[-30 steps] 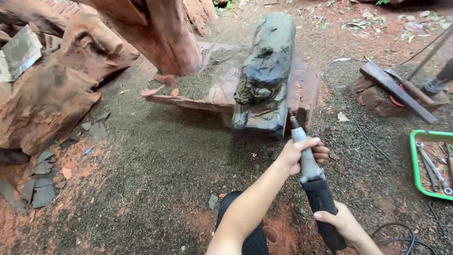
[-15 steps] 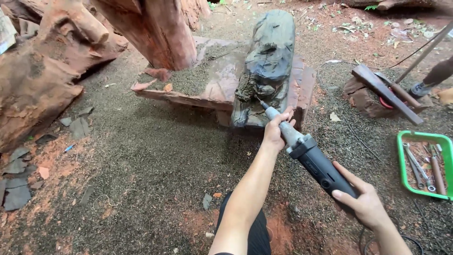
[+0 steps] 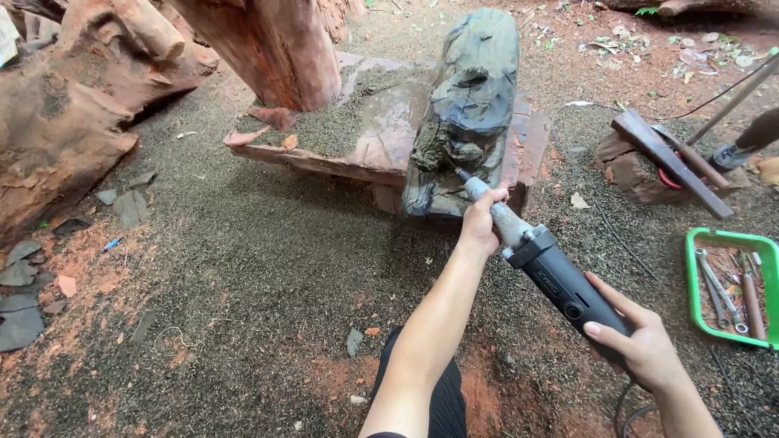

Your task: Carving a wooden sculpture using a handheld rotary tool to refine details

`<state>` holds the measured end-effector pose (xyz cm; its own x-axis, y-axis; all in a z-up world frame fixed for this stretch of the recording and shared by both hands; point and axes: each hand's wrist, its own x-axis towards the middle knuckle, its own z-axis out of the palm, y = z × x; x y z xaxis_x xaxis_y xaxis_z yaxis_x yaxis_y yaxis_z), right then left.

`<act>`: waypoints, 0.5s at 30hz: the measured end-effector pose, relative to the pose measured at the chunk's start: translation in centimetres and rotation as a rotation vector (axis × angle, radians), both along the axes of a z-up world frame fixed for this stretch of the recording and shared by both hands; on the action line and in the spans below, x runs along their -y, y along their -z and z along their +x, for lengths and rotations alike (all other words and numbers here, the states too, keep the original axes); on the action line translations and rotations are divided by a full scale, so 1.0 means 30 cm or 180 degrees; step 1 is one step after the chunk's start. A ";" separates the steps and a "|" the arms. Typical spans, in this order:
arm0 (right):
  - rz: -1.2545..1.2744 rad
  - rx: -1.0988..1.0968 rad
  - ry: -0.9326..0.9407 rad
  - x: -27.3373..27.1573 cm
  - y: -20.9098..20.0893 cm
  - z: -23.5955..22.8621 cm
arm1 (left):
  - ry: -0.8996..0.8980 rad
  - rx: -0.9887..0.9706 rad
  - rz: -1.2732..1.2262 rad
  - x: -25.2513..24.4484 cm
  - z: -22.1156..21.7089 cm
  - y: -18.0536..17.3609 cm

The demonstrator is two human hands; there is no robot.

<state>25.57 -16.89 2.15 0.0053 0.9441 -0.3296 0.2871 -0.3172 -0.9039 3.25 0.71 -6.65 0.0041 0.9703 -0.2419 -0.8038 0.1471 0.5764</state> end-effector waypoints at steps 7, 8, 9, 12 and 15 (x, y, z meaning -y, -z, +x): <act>-0.0015 0.0002 -0.0051 -0.003 -0.056 -0.022 | -0.0033 0.0011 -0.0086 -0.001 -0.016 -0.025; -0.0004 0.0008 -0.0057 -0.006 -0.047 -0.008 | -0.0039 0.0017 -0.0076 -0.008 -0.013 -0.014; 0.0075 0.0045 -0.0089 -0.010 -0.039 0.008 | 0.0161 0.0508 0.0233 -0.014 -0.009 -0.004; 0.0166 0.0178 -0.0119 -0.024 -0.042 0.029 | 0.0299 0.1016 0.0589 -0.013 -0.001 -0.028; 0.0191 0.0211 -0.0102 -0.035 -0.059 0.020 | 0.0201 0.1006 0.0491 -0.012 -0.007 -0.059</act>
<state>26.18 -15.85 3.92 -0.0052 0.9622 -0.2724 0.3560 -0.2528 -0.8997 3.05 1.08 -4.88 0.1164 0.9907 -0.0699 -0.9381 0.1328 0.3200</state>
